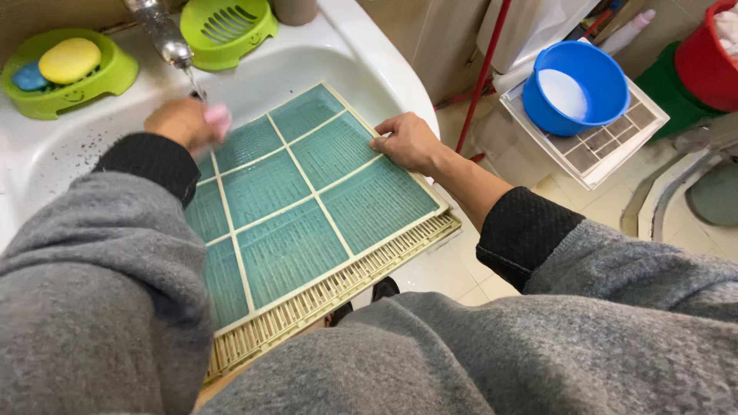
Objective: The person scrubs a rectangular air filter with a pink brush under running tap water in a white sink. They repeatedly brush the filter surface and rinse it, holding the filter with one hand while scrubbing with the other.
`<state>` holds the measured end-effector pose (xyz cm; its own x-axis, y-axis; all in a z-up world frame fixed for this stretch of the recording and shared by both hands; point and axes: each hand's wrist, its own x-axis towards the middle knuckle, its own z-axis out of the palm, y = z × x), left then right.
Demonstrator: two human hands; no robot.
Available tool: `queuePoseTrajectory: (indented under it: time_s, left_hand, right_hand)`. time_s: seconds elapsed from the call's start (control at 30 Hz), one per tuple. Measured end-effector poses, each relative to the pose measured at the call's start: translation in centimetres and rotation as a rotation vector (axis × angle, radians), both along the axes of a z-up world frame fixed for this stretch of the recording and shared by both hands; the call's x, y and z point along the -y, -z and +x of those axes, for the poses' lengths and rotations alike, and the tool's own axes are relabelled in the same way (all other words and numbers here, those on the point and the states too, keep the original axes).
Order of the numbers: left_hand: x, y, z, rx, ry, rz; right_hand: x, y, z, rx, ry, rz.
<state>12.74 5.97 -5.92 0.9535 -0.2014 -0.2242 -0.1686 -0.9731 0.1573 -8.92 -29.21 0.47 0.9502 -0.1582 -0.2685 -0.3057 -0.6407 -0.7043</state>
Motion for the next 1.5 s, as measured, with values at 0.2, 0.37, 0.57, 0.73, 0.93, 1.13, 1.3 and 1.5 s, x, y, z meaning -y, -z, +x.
queuePoseTrajectory:
  time_s: [0.2,0.37,0.57,0.73,0.93,1.13,1.3,1.5]
  left_hand:
    - [1.7,-1.9,2.4,-0.384,-0.267,-0.538]
    - [3.6,-2.6,-1.7,-0.431,0.114,0.007]
    - [3.0,-1.5,-1.0,-0.079,0.135,0.039]
    - [2.0,0.7,-0.5,-0.319,0.096,-0.005]
    - [2.1,1.2,0.5,-0.144,0.016,0.036]
    - [2.5,0.7,0.2,-0.033,0.014,0.078]
    - [2.9,0.3,-0.7,-0.096,0.148,0.019]
    - [2.1,-0.7,-1.2,0.075,0.039,0.084]
  right_hand:
    - [0.3,-0.3,-0.2,-0.026,0.007,0.010]
    - [0.3,-0.3,0.0,-0.038,-0.014,0.022]
    - [0.3,-0.1,0.4,-0.028,-0.026,0.037]
    - [0.3,-0.1,0.0,-0.047,-0.030,-0.016]
    - [0.0,-0.3,0.6,-0.070,-0.008,0.035]
    - [0.2,-0.5,0.1,-0.063,-0.022,0.011]
    - [0.1,-0.5,0.1,-0.056,-0.014,0.019]
    - [0.2,-0.3,0.2,-0.042,-0.018,0.037]
